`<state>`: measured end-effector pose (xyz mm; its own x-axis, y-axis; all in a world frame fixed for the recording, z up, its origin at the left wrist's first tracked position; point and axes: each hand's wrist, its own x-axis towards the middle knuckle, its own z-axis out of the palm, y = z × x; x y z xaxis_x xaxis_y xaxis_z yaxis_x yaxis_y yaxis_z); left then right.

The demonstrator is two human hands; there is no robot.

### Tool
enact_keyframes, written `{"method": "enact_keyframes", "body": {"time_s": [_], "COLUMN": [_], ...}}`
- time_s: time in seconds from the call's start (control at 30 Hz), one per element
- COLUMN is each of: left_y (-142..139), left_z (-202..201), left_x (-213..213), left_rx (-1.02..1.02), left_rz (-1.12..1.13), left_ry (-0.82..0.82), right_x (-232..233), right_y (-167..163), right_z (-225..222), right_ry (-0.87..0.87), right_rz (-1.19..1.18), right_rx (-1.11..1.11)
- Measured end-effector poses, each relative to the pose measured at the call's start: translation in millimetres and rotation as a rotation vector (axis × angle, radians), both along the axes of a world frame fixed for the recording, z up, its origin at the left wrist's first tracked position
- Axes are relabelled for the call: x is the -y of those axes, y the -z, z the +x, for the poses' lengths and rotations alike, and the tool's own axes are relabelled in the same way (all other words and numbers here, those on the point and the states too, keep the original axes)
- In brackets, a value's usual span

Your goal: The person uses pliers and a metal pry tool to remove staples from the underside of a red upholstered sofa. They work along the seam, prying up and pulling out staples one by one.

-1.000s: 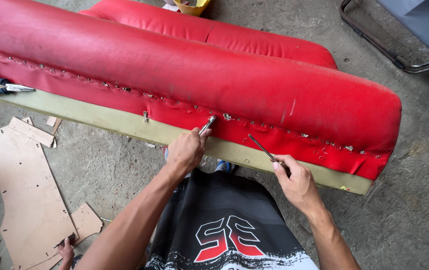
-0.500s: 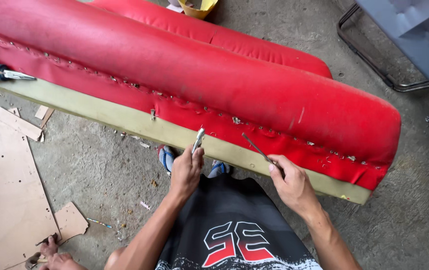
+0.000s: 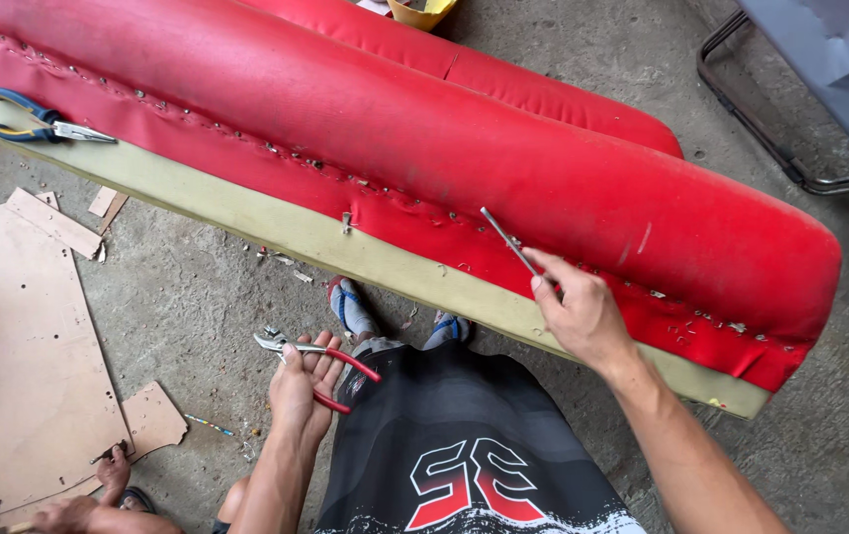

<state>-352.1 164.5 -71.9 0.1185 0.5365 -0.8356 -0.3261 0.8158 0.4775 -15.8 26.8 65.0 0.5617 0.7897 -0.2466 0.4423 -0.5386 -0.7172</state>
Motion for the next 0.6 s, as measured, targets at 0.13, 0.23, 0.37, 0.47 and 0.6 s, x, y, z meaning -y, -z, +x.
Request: {"method": "enact_keyframes", "body": {"time_s": [0.13, 0.23, 0.37, 0.47, 0.6], "left_y": [-17, -30, -39, -43, -49], "left_z": [-8, 0, 14, 21, 25], "left_x": [-5, -12, -28, -52, -92], "left_rx": [-0.090, -0.132, -0.151, -0.119, -0.081], "left_rz": [0.066, 0.058, 0.155, 0.266, 0.445], "left_ry": [0.138, 0.223, 0.447, 0.614, 0.850], "right_x": [2, 8, 8, 2, -13], "right_y": [21, 40, 63, 71, 76], "right_z": [-42, -68, -89, -109, -137], "right_ry": [0.275, 0.419, 0.484, 0.576, 0.673], "right_rz": [-0.061, 0.024, 0.139, 0.171, 0.221], "right_rx": [-0.206, -0.171, -0.061, -0.068, 0.042]}}
